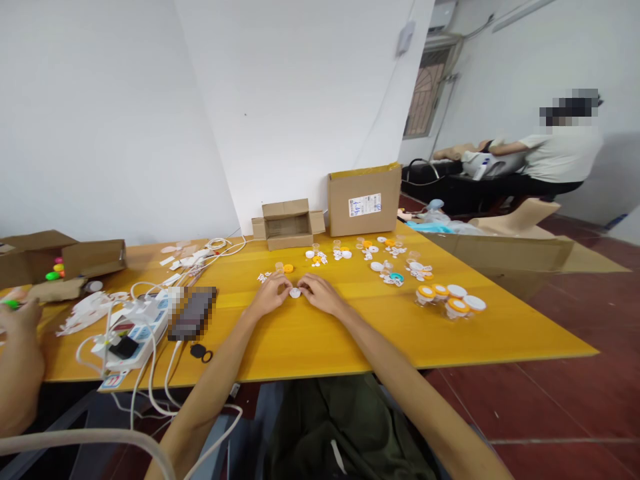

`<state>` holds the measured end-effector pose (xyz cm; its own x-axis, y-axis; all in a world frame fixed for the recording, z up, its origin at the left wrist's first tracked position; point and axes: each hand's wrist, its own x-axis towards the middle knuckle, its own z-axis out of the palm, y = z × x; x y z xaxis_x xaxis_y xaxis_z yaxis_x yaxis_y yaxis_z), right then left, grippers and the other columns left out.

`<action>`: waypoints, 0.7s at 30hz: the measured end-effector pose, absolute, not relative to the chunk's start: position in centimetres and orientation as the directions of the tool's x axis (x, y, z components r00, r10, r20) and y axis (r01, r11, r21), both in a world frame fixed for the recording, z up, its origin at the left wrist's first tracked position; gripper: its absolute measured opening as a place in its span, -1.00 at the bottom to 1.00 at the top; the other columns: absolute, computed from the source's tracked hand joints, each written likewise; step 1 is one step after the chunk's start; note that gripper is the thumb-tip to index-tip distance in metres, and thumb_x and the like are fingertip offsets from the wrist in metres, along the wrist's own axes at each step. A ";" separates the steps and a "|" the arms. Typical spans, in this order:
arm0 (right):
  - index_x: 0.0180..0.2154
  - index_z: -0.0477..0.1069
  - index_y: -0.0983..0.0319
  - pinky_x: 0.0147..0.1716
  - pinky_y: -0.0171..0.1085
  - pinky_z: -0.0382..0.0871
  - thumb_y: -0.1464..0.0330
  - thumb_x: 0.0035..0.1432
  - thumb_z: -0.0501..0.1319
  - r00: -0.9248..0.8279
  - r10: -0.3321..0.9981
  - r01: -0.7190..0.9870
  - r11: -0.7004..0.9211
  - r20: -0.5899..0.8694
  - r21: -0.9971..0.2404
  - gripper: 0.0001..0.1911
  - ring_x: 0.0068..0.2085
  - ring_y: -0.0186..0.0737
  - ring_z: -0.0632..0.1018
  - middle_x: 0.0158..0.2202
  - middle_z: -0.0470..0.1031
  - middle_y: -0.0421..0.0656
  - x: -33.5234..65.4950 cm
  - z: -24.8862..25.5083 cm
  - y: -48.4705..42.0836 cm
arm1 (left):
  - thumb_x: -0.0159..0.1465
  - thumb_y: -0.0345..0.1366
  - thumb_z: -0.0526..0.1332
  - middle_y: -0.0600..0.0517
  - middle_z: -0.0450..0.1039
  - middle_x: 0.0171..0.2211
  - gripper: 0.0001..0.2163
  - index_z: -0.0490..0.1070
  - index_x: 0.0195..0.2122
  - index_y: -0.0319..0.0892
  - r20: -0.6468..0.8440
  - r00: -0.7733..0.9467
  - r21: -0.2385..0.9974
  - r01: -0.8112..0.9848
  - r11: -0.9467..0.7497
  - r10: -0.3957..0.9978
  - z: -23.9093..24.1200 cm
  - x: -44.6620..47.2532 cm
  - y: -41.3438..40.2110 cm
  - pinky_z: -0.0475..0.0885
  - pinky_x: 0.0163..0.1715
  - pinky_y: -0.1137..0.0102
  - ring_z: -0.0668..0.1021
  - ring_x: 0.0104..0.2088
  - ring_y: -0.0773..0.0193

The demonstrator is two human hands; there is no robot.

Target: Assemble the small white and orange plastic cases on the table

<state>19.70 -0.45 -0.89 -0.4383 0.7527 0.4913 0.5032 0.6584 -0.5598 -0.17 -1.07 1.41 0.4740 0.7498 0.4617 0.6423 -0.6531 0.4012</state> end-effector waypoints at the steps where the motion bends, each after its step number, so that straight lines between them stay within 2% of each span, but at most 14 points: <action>1: -0.31 0.47 0.17 -0.13 -0.25 0.39 0.58 0.15 0.17 -0.440 0.751 0.498 0.661 0.493 -0.562 -0.79 -0.21 -0.22 0.52 -0.27 0.52 -0.16 19.7 -0.9 -0.4 | 0.28 -0.38 0.17 0.02 0.55 -0.35 -0.87 0.49 -0.37 -0.11 0.460 0.476 0.406 0.638 -0.654 0.750 1.4 -0.1 -1.1 0.43 -0.07 0.24 0.54 -0.22 0.17; 12: -0.23 0.49 0.15 -0.17 -0.27 0.39 0.56 0.04 0.19 -0.465 0.752 0.484 0.657 0.467 -0.578 -0.72 -0.22 -0.22 0.53 -0.24 0.53 -0.19 19.7 -0.9 -0.4 | 0.33 -0.32 0.18 0.00 0.55 -0.34 -0.86 0.50 -0.34 -0.11 0.464 0.506 0.383 0.626 -0.679 0.728 1.1 -0.1 -1.1 0.41 -0.06 0.22 0.54 -0.22 0.17; 21: -0.22 0.46 0.15 -0.12 -0.22 0.38 0.40 0.11 0.31 -0.509 0.717 0.488 0.696 0.476 -0.526 -0.85 -0.16 -0.17 0.52 -0.21 0.53 -0.17 19.7 -0.7 -0.6 | 0.35 -0.33 0.15 -0.01 0.54 -0.32 -0.85 0.48 -0.35 -0.11 0.445 0.544 0.347 0.628 -0.696 0.712 1.3 0.1 -1.3 0.39 -0.05 0.22 0.53 -0.16 0.15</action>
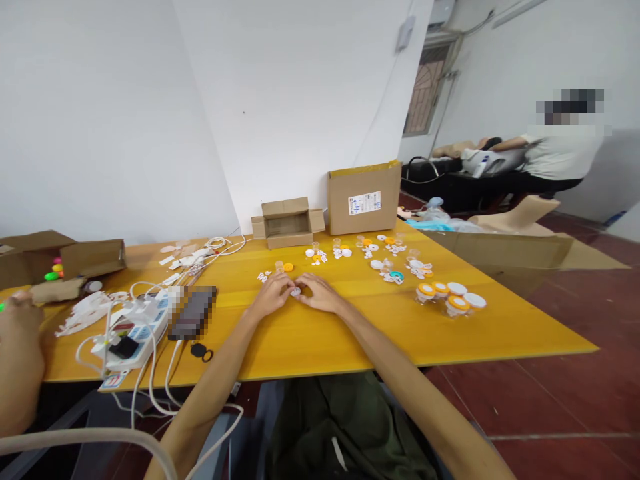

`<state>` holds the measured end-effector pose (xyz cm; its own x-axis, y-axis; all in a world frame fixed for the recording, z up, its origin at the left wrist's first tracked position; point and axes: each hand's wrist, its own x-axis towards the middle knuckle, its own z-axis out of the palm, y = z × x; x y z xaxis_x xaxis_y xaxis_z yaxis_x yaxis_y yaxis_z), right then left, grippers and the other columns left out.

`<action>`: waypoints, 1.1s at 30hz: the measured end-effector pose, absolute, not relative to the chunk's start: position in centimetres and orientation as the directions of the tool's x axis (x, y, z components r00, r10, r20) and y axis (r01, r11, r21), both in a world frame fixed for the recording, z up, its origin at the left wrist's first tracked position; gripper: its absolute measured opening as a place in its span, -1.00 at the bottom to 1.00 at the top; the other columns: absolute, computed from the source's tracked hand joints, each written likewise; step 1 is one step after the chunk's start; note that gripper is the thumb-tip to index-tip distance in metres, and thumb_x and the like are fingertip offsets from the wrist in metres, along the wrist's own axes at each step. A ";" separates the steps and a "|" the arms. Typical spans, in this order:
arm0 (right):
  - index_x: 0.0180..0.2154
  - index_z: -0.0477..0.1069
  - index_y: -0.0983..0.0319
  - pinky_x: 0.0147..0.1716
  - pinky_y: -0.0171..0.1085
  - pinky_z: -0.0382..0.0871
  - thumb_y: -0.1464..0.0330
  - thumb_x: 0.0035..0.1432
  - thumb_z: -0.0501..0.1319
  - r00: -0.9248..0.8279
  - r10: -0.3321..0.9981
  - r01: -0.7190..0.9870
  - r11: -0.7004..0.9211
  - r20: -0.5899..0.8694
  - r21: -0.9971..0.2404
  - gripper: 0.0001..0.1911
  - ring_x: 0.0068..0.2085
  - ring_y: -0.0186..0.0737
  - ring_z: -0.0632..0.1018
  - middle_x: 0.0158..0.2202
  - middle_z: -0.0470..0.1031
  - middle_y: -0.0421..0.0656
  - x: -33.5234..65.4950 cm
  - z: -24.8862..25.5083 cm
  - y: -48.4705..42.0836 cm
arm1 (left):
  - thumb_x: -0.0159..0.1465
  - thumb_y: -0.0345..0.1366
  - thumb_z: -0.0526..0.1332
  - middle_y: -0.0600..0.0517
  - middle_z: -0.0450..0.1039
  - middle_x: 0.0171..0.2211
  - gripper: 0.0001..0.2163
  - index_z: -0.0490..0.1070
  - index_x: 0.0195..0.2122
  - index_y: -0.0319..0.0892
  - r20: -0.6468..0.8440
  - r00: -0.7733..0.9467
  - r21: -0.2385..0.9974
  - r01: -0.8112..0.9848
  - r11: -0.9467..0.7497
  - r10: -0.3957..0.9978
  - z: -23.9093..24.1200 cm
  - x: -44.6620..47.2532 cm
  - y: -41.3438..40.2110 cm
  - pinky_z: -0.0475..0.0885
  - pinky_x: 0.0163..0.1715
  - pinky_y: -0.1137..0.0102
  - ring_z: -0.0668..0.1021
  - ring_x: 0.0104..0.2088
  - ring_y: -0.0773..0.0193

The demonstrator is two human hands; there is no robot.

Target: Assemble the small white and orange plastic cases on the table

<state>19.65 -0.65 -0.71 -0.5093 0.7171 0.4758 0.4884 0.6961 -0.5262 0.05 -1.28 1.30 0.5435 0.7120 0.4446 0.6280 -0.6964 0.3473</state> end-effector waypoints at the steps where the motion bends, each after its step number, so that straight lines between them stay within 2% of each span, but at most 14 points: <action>1: -0.22 0.46 0.15 -0.12 -0.22 0.38 0.40 0.11 0.32 -0.515 0.714 0.488 0.699 0.474 -0.523 -0.85 -0.16 -0.17 0.52 -0.20 0.53 -0.17 19.7 -0.7 -0.6 | 0.35 -0.34 0.15 -0.01 0.54 -0.32 -0.85 0.47 -0.35 -0.11 0.446 0.544 0.343 0.630 -0.697 0.711 1.3 0.1 -1.3 0.39 -0.05 0.22 0.53 -0.16 0.15; 13: -0.21 0.46 0.16 -0.13 -0.21 0.37 0.37 0.17 0.30 -0.539 0.698 0.474 0.715 0.472 -0.514 -0.89 -0.16 -0.17 0.51 -0.20 0.52 -0.15 19.8 -0.9 -0.3 | 0.36 -0.34 0.14 0.00 0.51 -0.33 -0.85 0.45 -0.36 -0.11 0.496 0.586 0.261 0.603 -0.754 0.641 1.2 -0.1 -1.3 0.39 -0.08 0.24 0.51 -0.18 0.15; 21: -0.23 0.46 0.16 -0.14 -0.22 0.37 0.41 0.14 0.31 -0.540 0.701 0.480 0.711 0.466 -0.513 -0.88 -0.17 -0.17 0.52 -0.20 0.52 -0.15 19.8 -0.7 -0.4 | 0.36 -0.36 0.13 0.00 0.52 -0.31 -0.85 0.47 -0.32 -0.09 0.503 0.613 0.229 0.586 -0.777 0.610 1.0 -0.2 -1.3 0.40 -0.07 0.23 0.52 -0.18 0.15; 33: -0.22 0.46 0.16 -0.13 -0.21 0.38 0.41 0.13 0.32 -0.536 0.709 0.487 0.703 0.459 -0.519 -0.86 -0.14 -0.16 0.53 -0.19 0.53 -0.15 19.7 -0.7 -0.5 | 0.36 -0.35 0.14 0.00 0.51 -0.33 -0.85 0.45 -0.35 -0.11 0.545 0.561 0.235 0.611 -0.756 0.623 1.4 0.0 -1.5 0.40 -0.10 0.25 0.52 -0.19 0.16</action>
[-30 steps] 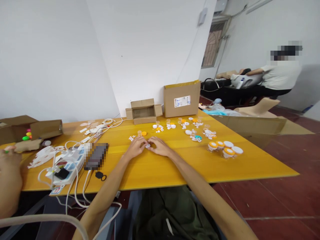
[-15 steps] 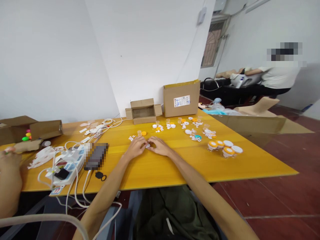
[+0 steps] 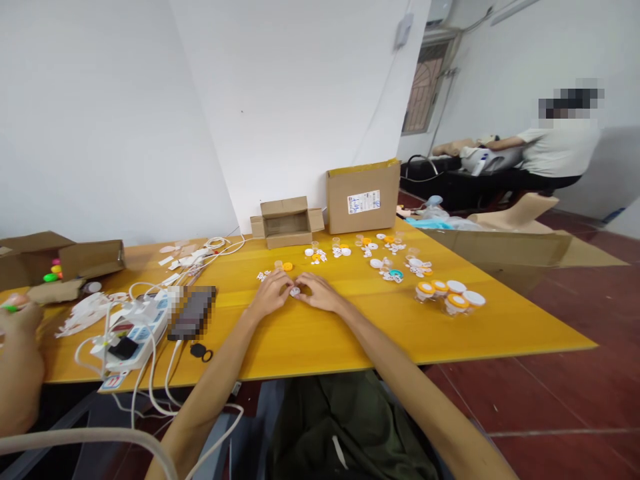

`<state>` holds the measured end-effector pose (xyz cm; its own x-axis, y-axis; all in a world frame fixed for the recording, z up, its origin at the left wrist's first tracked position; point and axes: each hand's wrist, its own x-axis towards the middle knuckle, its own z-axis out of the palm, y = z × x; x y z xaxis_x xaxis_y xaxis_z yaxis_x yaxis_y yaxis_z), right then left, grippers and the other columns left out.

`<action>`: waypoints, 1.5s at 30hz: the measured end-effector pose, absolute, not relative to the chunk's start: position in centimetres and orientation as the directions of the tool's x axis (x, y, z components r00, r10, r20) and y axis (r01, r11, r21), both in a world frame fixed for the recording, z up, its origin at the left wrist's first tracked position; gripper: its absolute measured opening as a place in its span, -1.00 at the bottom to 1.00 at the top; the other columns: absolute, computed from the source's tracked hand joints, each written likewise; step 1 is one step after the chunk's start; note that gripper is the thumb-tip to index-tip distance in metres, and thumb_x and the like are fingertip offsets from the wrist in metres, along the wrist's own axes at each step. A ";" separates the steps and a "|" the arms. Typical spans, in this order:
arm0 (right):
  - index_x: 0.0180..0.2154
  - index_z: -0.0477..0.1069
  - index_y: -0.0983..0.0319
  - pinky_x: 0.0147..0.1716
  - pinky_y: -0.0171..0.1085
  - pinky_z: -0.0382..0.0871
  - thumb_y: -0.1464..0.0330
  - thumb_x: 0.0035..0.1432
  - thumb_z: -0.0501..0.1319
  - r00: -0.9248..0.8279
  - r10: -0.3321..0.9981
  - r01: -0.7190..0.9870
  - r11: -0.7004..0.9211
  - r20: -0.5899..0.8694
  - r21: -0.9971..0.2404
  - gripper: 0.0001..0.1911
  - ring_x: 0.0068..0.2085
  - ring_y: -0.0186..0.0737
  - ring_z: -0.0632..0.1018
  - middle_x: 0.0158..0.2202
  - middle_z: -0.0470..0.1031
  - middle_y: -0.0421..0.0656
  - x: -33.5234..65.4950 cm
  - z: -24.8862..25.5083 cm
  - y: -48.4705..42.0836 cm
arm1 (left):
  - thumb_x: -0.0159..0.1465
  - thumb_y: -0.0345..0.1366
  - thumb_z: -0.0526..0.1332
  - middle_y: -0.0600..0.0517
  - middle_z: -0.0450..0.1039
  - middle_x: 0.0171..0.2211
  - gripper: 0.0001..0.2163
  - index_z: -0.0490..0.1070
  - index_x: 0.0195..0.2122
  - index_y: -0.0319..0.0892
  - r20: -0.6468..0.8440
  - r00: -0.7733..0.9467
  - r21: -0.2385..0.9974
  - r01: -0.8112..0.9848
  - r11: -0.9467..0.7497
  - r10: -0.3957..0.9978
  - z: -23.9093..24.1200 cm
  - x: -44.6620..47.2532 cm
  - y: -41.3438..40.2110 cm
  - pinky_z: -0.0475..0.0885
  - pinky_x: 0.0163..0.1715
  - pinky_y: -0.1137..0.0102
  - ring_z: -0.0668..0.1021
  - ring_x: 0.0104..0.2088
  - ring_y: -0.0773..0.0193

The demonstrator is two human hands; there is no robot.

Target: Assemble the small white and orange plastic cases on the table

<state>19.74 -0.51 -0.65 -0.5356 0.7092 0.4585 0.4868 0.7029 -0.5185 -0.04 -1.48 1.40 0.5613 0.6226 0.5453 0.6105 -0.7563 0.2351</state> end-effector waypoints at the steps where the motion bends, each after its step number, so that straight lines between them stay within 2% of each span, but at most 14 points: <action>1: -0.22 0.46 0.16 -0.13 -0.21 0.38 0.41 0.13 0.32 -0.536 0.710 0.487 0.702 0.457 -0.519 -0.86 -0.14 -0.16 0.53 -0.19 0.53 -0.15 19.7 -0.7 -0.5 | 0.36 -0.35 0.13 0.00 0.51 -0.33 -0.84 0.45 -0.35 -0.11 0.551 0.557 0.235 0.611 -0.756 0.621 1.4 0.0 -1.5 0.40 -0.10 0.25 0.52 -0.19 0.16; 16: -0.23 0.46 0.15 -0.14 -0.22 0.37 0.41 0.14 0.32 -0.539 0.694 0.461 0.717 0.478 -0.522 -0.87 -0.17 -0.18 0.51 -0.22 0.52 -0.17 19.8 -0.9 -0.2 | 0.33 -0.33 0.19 0.01 0.51 -0.34 -0.87 0.48 -0.37 -0.10 0.494 0.574 0.270 0.612 -0.743 0.653 0.7 0.0 -1.0 0.39 -0.08 0.23 0.51 -0.20 0.15; 31: -0.21 0.46 0.15 -0.10 -0.19 0.37 0.36 0.15 0.32 -0.533 0.710 0.471 0.701 0.460 -0.536 -0.86 -0.16 -0.16 0.51 -0.21 0.52 -0.17 19.8 -1.0 -0.3 | 0.34 -0.30 0.17 -0.01 0.50 -0.33 -0.86 0.51 -0.33 -0.10 0.461 0.580 0.294 0.615 -0.732 0.672 0.6 -0.1 -0.8 0.39 -0.08 0.22 0.50 -0.19 0.14; 45: -0.21 0.46 0.15 -0.09 -0.19 0.36 0.38 0.15 0.31 -0.533 0.716 0.480 0.695 0.451 -0.535 -0.87 -0.15 -0.16 0.50 -0.19 0.51 -0.16 19.8 -0.8 -0.4 | 0.35 -0.33 0.18 0.01 0.50 -0.34 -0.86 0.49 -0.35 -0.11 0.483 0.567 0.306 0.605 -0.736 0.667 0.8 0.1 -1.0 0.39 -0.08 0.24 0.51 -0.20 0.17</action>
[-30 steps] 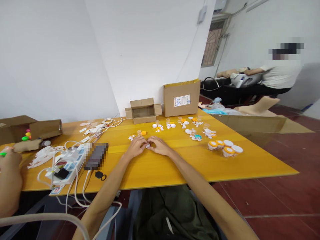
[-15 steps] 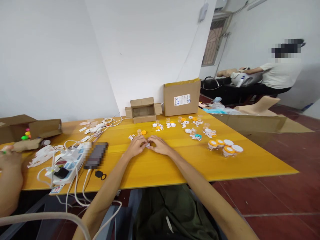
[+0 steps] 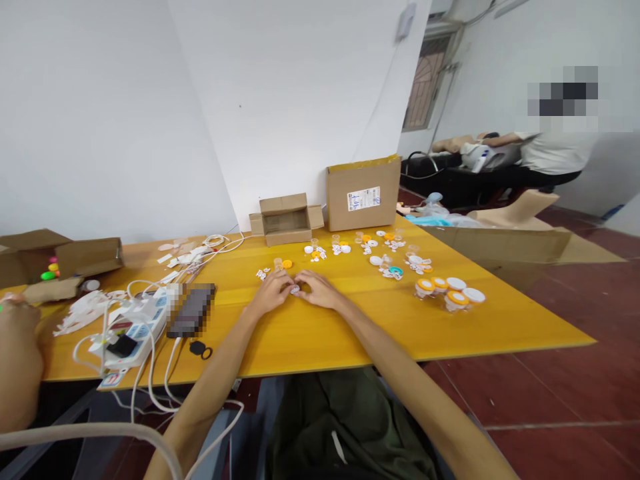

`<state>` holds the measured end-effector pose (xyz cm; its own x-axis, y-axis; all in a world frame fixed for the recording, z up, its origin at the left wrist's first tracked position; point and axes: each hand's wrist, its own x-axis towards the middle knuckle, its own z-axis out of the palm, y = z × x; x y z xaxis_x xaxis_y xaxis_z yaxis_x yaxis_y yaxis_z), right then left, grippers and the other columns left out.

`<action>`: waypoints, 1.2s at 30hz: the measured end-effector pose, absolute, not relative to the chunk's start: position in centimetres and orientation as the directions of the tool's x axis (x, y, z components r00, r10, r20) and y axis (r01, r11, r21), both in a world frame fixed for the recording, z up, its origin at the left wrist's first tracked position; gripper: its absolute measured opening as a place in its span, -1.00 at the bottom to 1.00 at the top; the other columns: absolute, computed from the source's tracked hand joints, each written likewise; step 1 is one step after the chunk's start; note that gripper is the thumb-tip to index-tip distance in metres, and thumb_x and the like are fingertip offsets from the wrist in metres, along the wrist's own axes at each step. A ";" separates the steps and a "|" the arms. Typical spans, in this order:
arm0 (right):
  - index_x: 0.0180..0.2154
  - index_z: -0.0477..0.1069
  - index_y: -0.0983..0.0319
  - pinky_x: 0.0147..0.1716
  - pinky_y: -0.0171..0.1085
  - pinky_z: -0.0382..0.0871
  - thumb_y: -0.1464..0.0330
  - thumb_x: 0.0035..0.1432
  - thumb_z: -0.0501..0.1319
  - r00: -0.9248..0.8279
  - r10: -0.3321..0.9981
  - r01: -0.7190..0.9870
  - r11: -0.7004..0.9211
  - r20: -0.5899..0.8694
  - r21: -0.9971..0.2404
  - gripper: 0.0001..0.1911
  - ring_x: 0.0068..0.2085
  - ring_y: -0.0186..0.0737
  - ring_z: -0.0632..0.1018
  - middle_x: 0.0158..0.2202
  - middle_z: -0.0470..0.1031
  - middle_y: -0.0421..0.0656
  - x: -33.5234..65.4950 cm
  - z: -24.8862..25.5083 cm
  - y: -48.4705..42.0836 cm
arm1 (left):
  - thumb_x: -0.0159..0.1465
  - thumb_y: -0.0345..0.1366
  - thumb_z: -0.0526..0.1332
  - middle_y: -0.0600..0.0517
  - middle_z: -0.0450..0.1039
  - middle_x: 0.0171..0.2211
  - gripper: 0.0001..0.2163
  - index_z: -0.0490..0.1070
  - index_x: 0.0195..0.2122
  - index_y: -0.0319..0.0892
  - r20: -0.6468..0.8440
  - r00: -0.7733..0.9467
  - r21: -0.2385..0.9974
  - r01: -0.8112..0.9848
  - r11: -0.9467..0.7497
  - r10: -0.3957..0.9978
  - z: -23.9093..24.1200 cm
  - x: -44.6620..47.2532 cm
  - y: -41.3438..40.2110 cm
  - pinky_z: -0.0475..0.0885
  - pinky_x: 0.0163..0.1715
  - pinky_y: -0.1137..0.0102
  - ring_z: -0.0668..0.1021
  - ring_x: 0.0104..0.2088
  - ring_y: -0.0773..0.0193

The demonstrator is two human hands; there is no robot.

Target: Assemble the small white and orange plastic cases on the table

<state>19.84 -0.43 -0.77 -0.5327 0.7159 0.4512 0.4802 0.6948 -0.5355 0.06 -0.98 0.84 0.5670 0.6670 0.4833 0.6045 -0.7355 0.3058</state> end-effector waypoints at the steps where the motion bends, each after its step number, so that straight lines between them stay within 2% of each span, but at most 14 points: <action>1: -0.21 0.46 0.15 -0.10 -0.20 0.37 0.38 0.15 0.31 -0.534 0.713 0.478 0.698 0.454 -0.533 -0.87 -0.14 -0.16 0.50 -0.19 0.51 -0.16 19.8 -0.8 -0.4 | 0.35 -0.33 0.18 0.01 0.50 -0.35 -0.85 0.49 -0.36 -0.11 0.482 0.569 0.305 0.604 -0.736 0.666 0.8 0.1 -1.0 0.40 -0.08 0.24 0.51 -0.20 0.17; 9: -0.21 0.47 0.16 -0.09 -0.19 0.39 0.41 0.11 0.29 -0.522 0.725 0.451 0.682 0.450 -0.576 -0.85 -0.17 -0.17 0.52 -0.21 0.52 -0.17 19.9 -0.8 -0.4 | 0.35 -0.31 0.16 0.00 0.49 -0.34 -0.84 0.50 -0.34 -0.10 0.460 0.574 0.317 0.607 -0.729 0.678 0.7 0.0 -0.9 0.40 -0.07 0.22 0.51 -0.20 0.16; 16: -0.17 0.48 0.17 -0.17 -0.23 0.44 0.51 0.08 0.15 -0.418 0.783 0.418 0.616 0.460 -0.667 -0.72 -0.26 -0.23 0.53 -0.21 0.52 -0.17 20.0 -1.9 1.4 | 0.35 -0.30 0.16 -0.01 0.48 -0.34 -0.84 0.51 -0.33 -0.10 0.457 0.572 0.305 0.618 -0.725 0.681 0.7 -0.1 -0.7 0.41 -0.08 0.22 0.51 -0.19 0.14; 21: -0.14 0.49 0.14 -0.11 -0.20 0.43 0.53 0.12 0.14 -0.358 0.801 0.532 0.597 0.480 -0.600 -0.69 -0.19 -0.18 0.53 -0.13 0.51 -0.12 19.9 -1.7 2.8 | 0.36 -0.30 0.16 -0.02 0.47 -0.34 -0.85 0.50 -0.32 -0.12 0.461 0.569 0.313 0.614 -0.725 0.681 0.7 0.0 -0.9 0.41 -0.09 0.21 0.52 -0.19 0.14; 27: -0.08 0.48 0.09 -0.14 -0.19 0.42 0.50 0.16 0.17 -0.376 0.801 0.633 0.589 0.465 -0.503 -0.69 -0.07 -0.11 0.52 0.00 0.45 -0.10 18.0 -0.9 4.3 | 0.37 -0.22 0.15 -0.04 0.49 -0.27 -0.86 0.45 -0.25 -0.11 0.480 0.527 0.367 0.606 -0.706 0.701 0.7 -0.3 -1.2 0.42 -0.07 0.21 0.52 -0.17 0.13; 32: -0.23 0.48 0.09 -0.20 -0.22 0.39 0.46 0.18 0.22 -0.404 0.790 0.641 0.604 0.462 -0.474 -0.84 -0.09 -0.12 0.52 -0.09 0.50 -0.12 16.7 -0.7 5.0 | 0.28 -0.15 0.26 -0.04 0.49 -0.17 -0.79 0.40 -0.12 -0.08 0.467 0.521 0.398 0.598 -0.696 0.715 0.4 -0.7 -1.5 0.44 -0.06 0.22 0.52 -0.13 0.12; 36: -0.30 0.45 0.12 -0.20 -0.21 0.37 0.47 0.18 0.21 -0.385 0.812 0.649 0.576 0.439 -0.497 -0.88 -0.10 -0.10 0.52 -0.16 0.54 -0.10 17.0 -0.5 4.5 | 0.21 -0.18 0.31 -0.02 0.48 -0.15 -0.75 0.38 -0.12 -0.07 0.434 0.541 0.421 0.586 -0.693 0.721 0.2 -0.6 -1.7 0.45 -0.09 0.24 0.52 -0.15 0.14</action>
<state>16.99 4.52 -0.52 -0.3848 0.8117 0.4393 0.6490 0.5764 -0.4965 -0.56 -1.66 0.22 0.5409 0.7208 0.4336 0.5855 -0.6927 0.4211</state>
